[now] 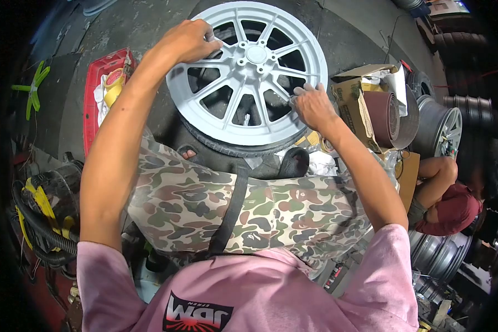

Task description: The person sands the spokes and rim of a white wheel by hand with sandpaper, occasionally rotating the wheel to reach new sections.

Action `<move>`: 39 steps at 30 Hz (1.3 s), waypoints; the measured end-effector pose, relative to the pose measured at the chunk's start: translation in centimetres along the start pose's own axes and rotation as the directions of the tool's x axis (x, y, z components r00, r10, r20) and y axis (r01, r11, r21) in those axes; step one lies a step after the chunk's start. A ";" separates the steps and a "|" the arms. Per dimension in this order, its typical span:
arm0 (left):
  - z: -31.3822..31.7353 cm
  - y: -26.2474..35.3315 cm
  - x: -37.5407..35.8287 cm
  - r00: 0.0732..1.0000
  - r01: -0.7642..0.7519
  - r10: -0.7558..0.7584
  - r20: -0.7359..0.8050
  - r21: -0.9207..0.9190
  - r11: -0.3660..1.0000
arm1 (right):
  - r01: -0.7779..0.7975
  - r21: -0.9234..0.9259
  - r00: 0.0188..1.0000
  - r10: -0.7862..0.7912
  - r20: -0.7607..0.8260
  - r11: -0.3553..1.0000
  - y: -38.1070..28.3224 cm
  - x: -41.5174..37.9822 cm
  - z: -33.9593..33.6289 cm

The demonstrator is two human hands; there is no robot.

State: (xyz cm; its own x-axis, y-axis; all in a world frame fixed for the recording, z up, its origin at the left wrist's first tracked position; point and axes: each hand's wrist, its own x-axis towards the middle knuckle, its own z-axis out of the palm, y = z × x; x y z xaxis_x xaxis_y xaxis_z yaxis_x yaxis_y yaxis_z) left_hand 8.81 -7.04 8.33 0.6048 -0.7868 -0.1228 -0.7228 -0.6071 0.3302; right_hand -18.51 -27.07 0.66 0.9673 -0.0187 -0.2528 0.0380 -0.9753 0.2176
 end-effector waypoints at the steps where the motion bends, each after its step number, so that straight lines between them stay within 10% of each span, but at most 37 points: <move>1: 0.1 -0.1 0.0 1.000 -0.002 0.002 -0.001 0.000 1.000 | 0.019 0.028 0.999 -0.020 0.045 0.999 -0.3 0.4 0.0; 6: -0.3 0.0 -0.1 0.999 0.036 -0.036 0.030 -0.013 0.999 | 0.090 0.554 0.994 -0.112 0.006 0.828 -3.5 0.8 0.8; 10: 0.3 -0.1 -0.1 0.999 -0.009 0.009 -0.039 0.013 1.000 | 0.177 0.533 0.966 -0.043 -0.254 0.827 -4.5 -2.2 1.3; 20: -0.2 0.2 -0.6 1.000 -0.012 0.013 0.021 -0.021 1.000 | -0.441 0.755 0.876 0.049 0.481 0.484 -1.6 -6.2 -6.0; 22: -0.6 0.2 -0.8 0.996 -0.016 0.020 0.084 -0.044 0.999 | -0.236 0.850 0.953 0.284 0.107 0.470 0.7 -7.8 -4.2; 23: -1.0 0.6 -0.8 0.996 -0.019 0.023 0.083 -0.041 0.999 | -0.489 0.831 0.837 0.412 0.361 0.265 2.2 -8.8 -5.0; 26: -1.6 1.4 -0.6 0.979 -0.007 -0.007 0.202 0.068 0.998 | -0.346 0.652 0.916 0.393 0.080 0.675 4.2 -9.4 -2.6; 29: -0.5 0.9 0.1 0.962 0.021 -0.034 0.271 0.051 0.998 | -0.047 0.583 0.977 0.160 -0.144 0.811 1.4 -7.9 -2.6; 32: 0.8 -0.2 0.7 0.950 0.031 -0.062 0.307 0.106 0.994 | -0.022 0.296 0.999 0.032 -0.030 0.955 0.4 -6.2 -1.0; 39: 2.4 -1.7 1.2 0.947 0.033 -0.060 0.315 0.092 0.995 | -0.084 0.185 0.982 0.113 -0.152 0.979 -3.1 -5.4 0.1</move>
State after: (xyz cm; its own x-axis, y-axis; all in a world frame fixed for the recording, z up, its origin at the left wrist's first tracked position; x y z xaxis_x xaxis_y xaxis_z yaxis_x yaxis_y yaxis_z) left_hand 9.97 -7.26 5.33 0.5115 -0.7436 -0.4307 -0.7302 -0.6403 0.2383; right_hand -23.85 -24.01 1.29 0.9922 -0.0955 -0.0803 -0.0909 -0.9941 0.0599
